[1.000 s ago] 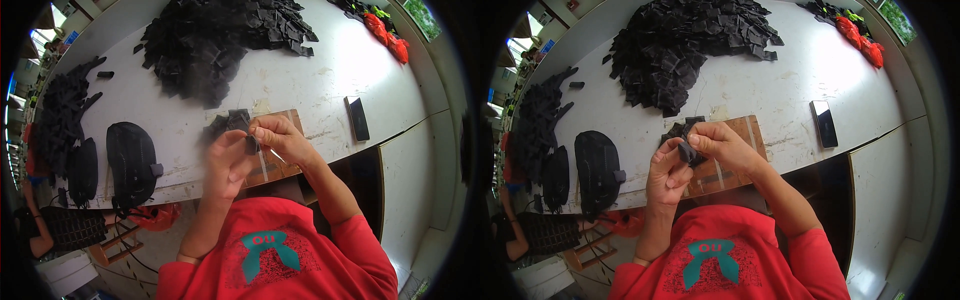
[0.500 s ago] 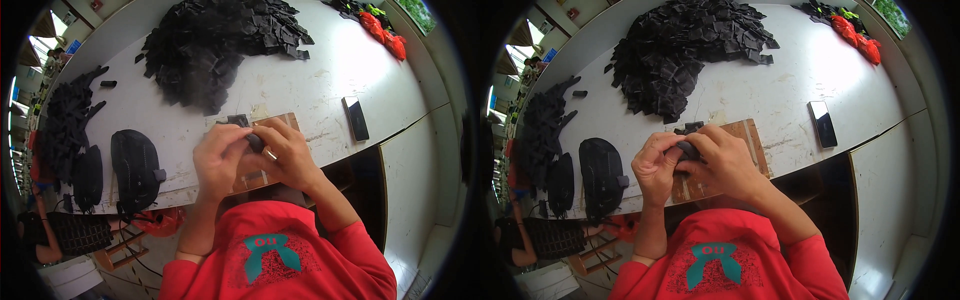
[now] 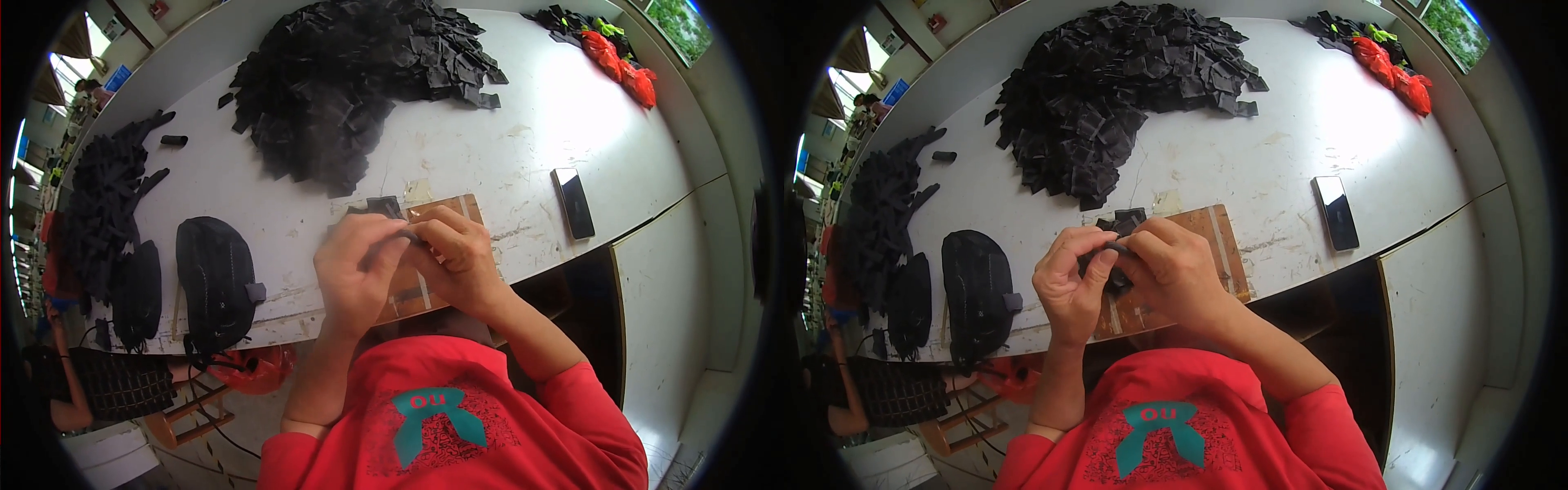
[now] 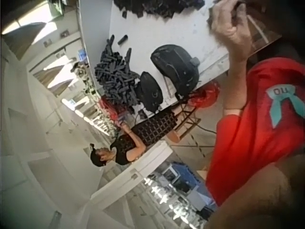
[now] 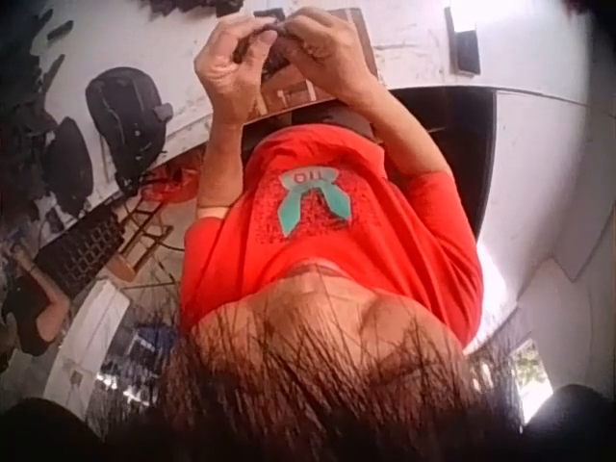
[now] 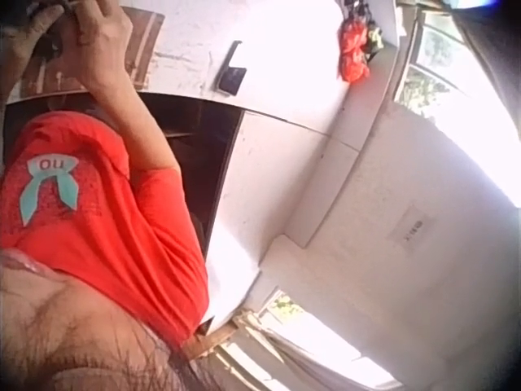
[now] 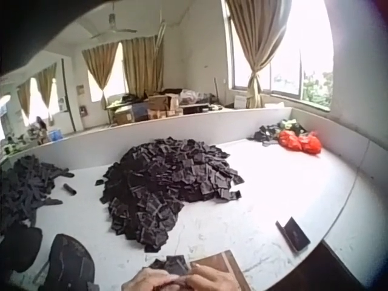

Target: Assembling small black fabric pieces on a workbench by applying thin strips or adhesive.

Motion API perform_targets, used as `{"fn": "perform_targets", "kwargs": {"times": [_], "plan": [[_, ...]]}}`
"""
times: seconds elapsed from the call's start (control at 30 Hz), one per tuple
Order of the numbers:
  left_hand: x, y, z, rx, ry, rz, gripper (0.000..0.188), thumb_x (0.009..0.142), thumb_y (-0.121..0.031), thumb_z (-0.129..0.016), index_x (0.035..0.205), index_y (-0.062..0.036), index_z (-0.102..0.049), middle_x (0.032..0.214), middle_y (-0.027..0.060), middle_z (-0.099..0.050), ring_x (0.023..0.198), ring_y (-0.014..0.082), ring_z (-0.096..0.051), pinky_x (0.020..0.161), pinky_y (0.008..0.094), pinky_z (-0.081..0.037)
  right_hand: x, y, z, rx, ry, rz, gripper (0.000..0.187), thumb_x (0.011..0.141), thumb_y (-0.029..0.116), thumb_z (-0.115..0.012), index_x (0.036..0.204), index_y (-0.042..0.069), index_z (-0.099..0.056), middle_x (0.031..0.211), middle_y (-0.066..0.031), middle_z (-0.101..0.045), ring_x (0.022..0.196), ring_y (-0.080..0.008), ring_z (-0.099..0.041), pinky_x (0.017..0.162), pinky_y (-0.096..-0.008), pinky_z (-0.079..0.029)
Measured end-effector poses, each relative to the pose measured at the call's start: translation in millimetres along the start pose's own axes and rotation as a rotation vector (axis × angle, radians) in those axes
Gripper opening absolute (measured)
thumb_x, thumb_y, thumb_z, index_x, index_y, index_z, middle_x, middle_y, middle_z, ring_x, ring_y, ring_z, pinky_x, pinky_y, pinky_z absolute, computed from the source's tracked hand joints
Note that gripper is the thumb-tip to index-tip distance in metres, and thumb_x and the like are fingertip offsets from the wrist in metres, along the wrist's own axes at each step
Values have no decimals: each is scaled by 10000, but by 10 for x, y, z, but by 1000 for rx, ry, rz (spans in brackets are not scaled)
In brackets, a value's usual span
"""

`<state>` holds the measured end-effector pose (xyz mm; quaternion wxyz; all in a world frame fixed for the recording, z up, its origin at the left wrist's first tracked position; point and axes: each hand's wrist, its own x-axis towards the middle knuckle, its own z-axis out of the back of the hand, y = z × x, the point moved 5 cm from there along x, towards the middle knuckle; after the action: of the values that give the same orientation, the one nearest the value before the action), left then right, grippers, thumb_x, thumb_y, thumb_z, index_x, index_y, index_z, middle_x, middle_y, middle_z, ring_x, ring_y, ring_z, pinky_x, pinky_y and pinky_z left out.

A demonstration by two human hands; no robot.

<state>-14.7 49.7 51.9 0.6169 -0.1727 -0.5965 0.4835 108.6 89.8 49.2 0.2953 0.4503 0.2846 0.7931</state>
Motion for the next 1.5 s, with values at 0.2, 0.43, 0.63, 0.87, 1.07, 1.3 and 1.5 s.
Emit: {"fn": "perform_targets", "kwargs": {"times": [0.2,0.43,0.63,0.87,1.07,1.3,1.5], "plan": [[90,-71,-29,25,95,55,156,754,-37,-631,887,33,-590,826,81,-567,758,137,-527,689,232,-418,45,16,27,35,41,-64,180,655,70,-670,811,34,-588,708,-96,-531,573,-244,-549,493,-319,-441],[-127,287,23,-716,-156,373,147,833,-114,-553,928,-3,-570,857,121,-572,807,186,-548,765,279,-435,92,161,70,33,51,-95,256,630,83,-703,856,29,-596,727,-89,-545,586,-227,-567,497,-291,-462],[-200,362,-14,-942,-209,408,160,842,-126,-536,950,-11,-556,895,141,-564,849,207,-540,809,326,-433,88,194,76,-11,80,-78,266,655,32,-671,912,26,-603,781,-82,-571,616,-156,-563,509,-249,-443],[-270,349,40,-646,-208,376,116,818,-67,-561,886,26,-572,873,110,-568,825,162,-525,786,266,-414,-57,34,-64,-149,-63,203,193,663,-11,-629,850,-11,-584,735,-114,-560,579,-227,-547,481,-296,-427],[-189,303,91,-505,-200,370,91,822,-59,-554,858,24,-566,860,98,-568,803,138,-505,770,250,-395,-110,-81,-33,173,-40,-223,290,647,64,-679,915,17,-579,702,-84,-537,563,-209,-529,478,-292,-427],[-271,356,31,-772,-356,427,109,846,-95,-532,868,9,-557,873,94,-565,813,141,-502,781,268,-393,3,47,-4,188,-11,-181,229,714,-50,-589,935,6,-610,739,-43,-562,607,-65,-519,527,-186,-411],[-272,317,13,-722,-346,403,117,859,-93,-511,883,15,-551,882,95,-567,809,136,-508,763,256,-386,-208,-182,-74,313,-15,-296,218,720,-17,-582,937,1,-591,742,-68,-574,617,-107,-548,530,-223,-433]]}}
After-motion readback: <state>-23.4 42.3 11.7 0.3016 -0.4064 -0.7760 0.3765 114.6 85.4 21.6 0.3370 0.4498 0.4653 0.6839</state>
